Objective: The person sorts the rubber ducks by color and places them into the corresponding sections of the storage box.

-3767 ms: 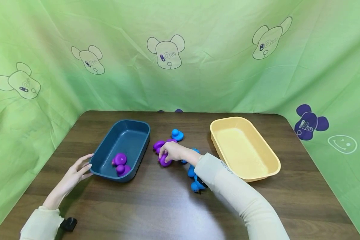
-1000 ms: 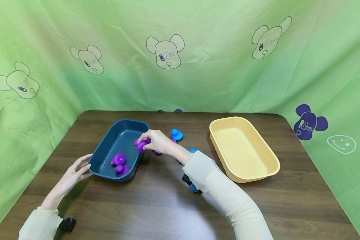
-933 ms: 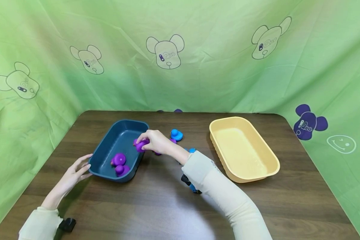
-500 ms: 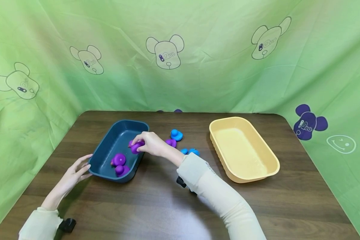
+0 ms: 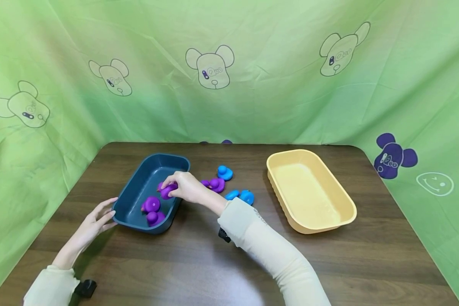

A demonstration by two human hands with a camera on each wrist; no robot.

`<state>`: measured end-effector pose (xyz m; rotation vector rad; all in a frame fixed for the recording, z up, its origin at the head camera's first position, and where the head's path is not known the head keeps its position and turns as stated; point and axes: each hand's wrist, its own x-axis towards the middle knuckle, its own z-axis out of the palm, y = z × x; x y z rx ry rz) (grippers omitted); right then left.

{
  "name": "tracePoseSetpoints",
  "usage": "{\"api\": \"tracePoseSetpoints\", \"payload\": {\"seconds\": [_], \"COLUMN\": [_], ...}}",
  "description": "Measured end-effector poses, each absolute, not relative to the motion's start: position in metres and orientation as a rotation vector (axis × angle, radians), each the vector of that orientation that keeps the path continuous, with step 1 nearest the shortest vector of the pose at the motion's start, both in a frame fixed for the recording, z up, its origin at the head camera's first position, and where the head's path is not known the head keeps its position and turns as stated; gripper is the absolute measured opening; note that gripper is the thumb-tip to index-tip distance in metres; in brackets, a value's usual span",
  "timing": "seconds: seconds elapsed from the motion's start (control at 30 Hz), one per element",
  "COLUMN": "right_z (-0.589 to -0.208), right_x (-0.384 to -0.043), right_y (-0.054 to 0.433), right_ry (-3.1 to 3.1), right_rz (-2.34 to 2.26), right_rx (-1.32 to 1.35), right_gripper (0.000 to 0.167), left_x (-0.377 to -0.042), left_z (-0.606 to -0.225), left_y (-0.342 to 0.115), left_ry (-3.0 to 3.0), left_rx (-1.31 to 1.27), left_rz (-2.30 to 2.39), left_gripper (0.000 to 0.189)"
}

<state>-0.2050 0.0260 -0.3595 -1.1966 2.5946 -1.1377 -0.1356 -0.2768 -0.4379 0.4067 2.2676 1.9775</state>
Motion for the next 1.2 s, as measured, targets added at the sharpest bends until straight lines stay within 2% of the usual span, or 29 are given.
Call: {"api": "tracePoseSetpoints", "payload": {"seconds": [0.13, 0.67, 1.2], "right_z": [-0.362, -0.369, -0.365], "right_x": [-0.205, -0.202, -0.210], "right_y": [0.022, 0.016, 0.047], "right_ry": [2.594, 2.573, 2.554], "right_rz": [-1.120, -1.053, -1.185], "right_rx": [-1.197, -1.184, -1.056], "right_gripper": [0.018, 0.018, 0.022], "left_x": [-0.136, -0.134, -0.136], "left_z": [-0.439, -0.435, -0.436], "left_y": [-0.277, -0.274, -0.276], "left_ry": [2.215, 2.326, 2.321], "left_rx": [0.479, 0.309, 0.327], "left_rz": [2.025, 1.905, 1.912], "left_gripper": [0.039, 0.045, 0.046]}}
